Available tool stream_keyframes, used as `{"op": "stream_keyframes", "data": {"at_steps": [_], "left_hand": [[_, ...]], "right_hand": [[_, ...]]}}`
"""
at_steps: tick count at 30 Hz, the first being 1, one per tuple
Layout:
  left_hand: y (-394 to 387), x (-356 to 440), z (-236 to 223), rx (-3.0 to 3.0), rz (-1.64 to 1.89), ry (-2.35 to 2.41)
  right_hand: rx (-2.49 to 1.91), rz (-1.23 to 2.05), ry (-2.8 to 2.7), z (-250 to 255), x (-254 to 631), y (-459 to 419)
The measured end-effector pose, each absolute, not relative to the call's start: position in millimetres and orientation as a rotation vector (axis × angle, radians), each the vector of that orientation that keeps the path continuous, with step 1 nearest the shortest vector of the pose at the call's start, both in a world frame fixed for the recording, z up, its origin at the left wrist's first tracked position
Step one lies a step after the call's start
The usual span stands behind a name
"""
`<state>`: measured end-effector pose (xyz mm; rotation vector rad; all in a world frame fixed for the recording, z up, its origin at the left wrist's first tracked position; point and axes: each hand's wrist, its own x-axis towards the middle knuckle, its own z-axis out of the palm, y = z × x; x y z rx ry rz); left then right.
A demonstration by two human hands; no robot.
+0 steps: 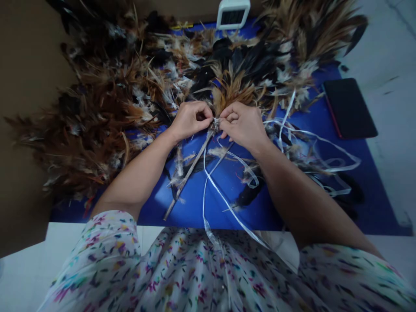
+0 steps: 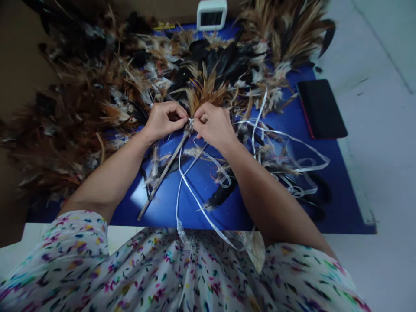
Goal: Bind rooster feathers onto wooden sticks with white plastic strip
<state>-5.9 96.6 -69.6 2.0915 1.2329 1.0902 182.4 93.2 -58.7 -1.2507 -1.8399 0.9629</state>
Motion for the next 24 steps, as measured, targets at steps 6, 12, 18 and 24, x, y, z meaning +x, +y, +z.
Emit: {"op": "stream_keyframes", "data": {"at_steps": [6,12,18,24], "left_hand": [[96.7,-5.4,-69.6,2.087,1.084,1.226],[98.1,-4.8,-71.1,2.088,1.100,1.224],[98.0,-3.8,-70.6,2.042,1.094,1.215],[98.3,-1.4,-70.8,1.963,1.092,1.212]], "right_hand": [[-1.296,0.993,-1.839,-55.7,183.3,91.4],[-1.301,0.961,-1.844,-54.3,183.6,90.0],[-1.340,1.020,-1.805,-49.8,182.5,89.0],[-1.364,1.090,-1.775,-49.4,182.8,89.8]]}}
